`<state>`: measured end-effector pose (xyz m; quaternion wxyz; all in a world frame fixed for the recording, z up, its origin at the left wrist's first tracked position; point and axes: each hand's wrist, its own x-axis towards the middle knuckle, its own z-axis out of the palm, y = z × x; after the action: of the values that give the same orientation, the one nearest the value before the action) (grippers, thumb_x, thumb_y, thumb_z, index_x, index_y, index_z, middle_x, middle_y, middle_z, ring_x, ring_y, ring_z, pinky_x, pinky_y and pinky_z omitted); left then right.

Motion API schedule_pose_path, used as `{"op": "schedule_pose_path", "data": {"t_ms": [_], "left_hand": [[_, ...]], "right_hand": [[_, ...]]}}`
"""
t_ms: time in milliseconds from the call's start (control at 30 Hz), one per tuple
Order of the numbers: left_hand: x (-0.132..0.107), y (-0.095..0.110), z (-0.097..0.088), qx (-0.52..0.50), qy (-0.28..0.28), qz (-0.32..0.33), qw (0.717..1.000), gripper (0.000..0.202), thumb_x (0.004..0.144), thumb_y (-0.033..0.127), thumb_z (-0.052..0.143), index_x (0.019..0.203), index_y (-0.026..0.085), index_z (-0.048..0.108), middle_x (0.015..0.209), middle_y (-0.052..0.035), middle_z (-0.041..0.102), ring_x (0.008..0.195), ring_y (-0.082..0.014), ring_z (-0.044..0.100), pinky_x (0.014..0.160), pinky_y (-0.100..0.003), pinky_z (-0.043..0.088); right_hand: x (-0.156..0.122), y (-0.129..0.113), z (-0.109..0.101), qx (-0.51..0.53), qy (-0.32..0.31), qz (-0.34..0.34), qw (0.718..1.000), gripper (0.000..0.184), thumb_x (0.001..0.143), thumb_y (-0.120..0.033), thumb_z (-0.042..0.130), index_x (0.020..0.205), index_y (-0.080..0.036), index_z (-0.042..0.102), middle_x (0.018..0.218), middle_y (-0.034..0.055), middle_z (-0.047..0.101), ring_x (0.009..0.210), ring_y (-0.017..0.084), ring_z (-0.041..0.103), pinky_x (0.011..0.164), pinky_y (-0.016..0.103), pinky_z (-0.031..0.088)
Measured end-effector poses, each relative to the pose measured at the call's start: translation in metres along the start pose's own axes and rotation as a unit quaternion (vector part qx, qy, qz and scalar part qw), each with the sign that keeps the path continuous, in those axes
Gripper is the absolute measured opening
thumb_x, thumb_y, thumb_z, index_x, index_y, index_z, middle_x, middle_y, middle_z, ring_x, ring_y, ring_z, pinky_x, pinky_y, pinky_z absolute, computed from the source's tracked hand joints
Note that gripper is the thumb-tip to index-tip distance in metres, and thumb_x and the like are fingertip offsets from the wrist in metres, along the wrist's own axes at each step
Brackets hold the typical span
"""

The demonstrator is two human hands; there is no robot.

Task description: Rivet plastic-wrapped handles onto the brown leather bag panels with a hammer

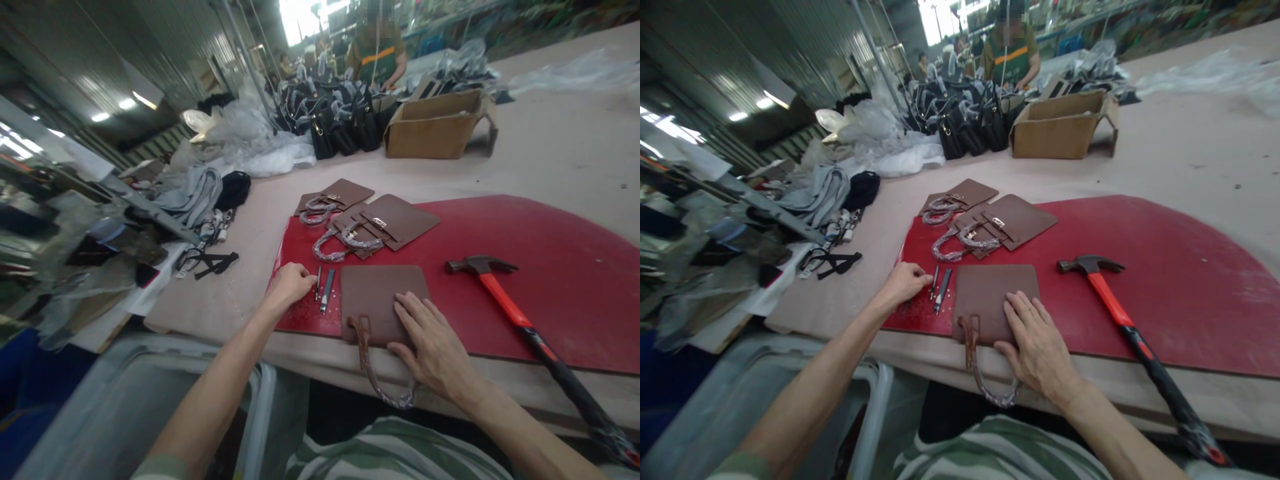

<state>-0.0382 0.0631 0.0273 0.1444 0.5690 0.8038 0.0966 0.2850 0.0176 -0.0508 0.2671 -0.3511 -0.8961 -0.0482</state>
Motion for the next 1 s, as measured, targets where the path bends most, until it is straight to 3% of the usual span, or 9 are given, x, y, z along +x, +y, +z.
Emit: {"op": "schedule_pose_path", "data": {"t_ms": [167, 333, 567, 667, 767, 867, 1000], "left_hand": [[0.003, 0.006, -0.009, 0.066, 0.024, -0.008, 0.997, 0.026, 0.083, 0.043, 0.063, 0.084, 0.021, 0.076, 0.09, -0.01, 0.078, 0.09, -0.0264, 0.071, 0.076, -0.032, 0.05], [-0.003, -0.01, -0.018, 0.105, -0.004, -0.05, 0.993, 0.028, 0.084, 0.046, 0.061, 0.085, 0.022, 0.075, 0.091, -0.0101, 0.077, 0.091, -0.0256, 0.071, 0.075, -0.031, 0.049], [-0.017, -0.024, -0.019, 0.117, 0.011, -0.076, 0.99, 0.034, 0.082, 0.05, 0.064, 0.096, 0.02, 0.073, 0.099, -0.0121, 0.076, 0.097, -0.0284, 0.07, 0.077, -0.033, 0.049], [-0.028, -0.009, -0.01, 0.108, 0.054, -0.014, 0.993, 0.026, 0.088, 0.042, 0.059, 0.097, 0.021, 0.072, 0.101, -0.0093, 0.076, 0.096, -0.0253, 0.07, 0.08, -0.032, 0.05], [-0.035, 0.017, 0.004, 0.085, 0.003, 0.047, 0.995, 0.025, 0.088, 0.043, 0.059, 0.091, 0.024, 0.074, 0.095, -0.0068, 0.077, 0.095, -0.0242, 0.071, 0.082, -0.032, 0.051], [-0.036, 0.038, 0.013, 0.116, -0.049, 0.03, 0.992, 0.03, 0.084, 0.048, 0.062, 0.088, 0.022, 0.075, 0.093, -0.0118, 0.077, 0.097, -0.0293, 0.071, 0.081, -0.035, 0.052], [-0.027, 0.048, 0.016, 0.154, -0.077, 0.008, 0.985, 0.029, 0.081, 0.044, 0.062, 0.084, 0.019, 0.076, 0.094, -0.0179, 0.076, 0.099, -0.0327, 0.072, 0.08, -0.035, 0.053]], "right_hand": [[0.0, 0.0, 0.001, 0.003, 0.001, 0.004, 1.0, 0.056, 0.094, -0.037, 0.054, 0.138, -0.003, 0.048, 0.144, 0.0243, 0.051, 0.135, 0.039, 0.046, 0.111, 0.056, 0.04], [0.001, 0.0, 0.001, 0.004, 0.008, 0.004, 1.0, 0.056, 0.094, -0.038, 0.054, 0.137, -0.003, 0.048, 0.142, 0.0246, 0.051, 0.133, 0.039, 0.048, 0.11, 0.056, 0.04], [0.001, 0.0, 0.001, 0.007, 0.007, 0.011, 1.0, 0.056, 0.094, -0.039, 0.054, 0.137, -0.005, 0.048, 0.142, 0.0243, 0.052, 0.133, 0.039, 0.048, 0.11, 0.057, 0.041], [0.001, -0.001, 0.0, 0.014, 0.0, 0.017, 1.0, 0.056, 0.092, -0.037, 0.056, 0.137, -0.005, 0.049, 0.142, 0.0239, 0.052, 0.134, 0.039, 0.047, 0.111, 0.056, 0.039], [0.0, -0.003, -0.001, 0.025, -0.011, 0.029, 0.999, 0.057, 0.09, -0.036, 0.06, 0.137, -0.005, 0.05, 0.144, 0.023, 0.051, 0.136, 0.038, 0.045, 0.113, 0.056, 0.037], [0.0, -0.005, -0.003, 0.039, -0.027, 0.045, 0.998, 0.059, 0.089, -0.036, 0.062, 0.138, -0.006, 0.05, 0.146, 0.0221, 0.05, 0.138, 0.037, 0.043, 0.115, 0.056, 0.035], [0.002, -0.008, -0.008, 0.053, -0.056, 0.065, 0.995, 0.061, 0.087, -0.035, 0.065, 0.139, -0.006, 0.051, 0.148, 0.0223, 0.048, 0.139, 0.038, 0.041, 0.116, 0.057, 0.034]]}}
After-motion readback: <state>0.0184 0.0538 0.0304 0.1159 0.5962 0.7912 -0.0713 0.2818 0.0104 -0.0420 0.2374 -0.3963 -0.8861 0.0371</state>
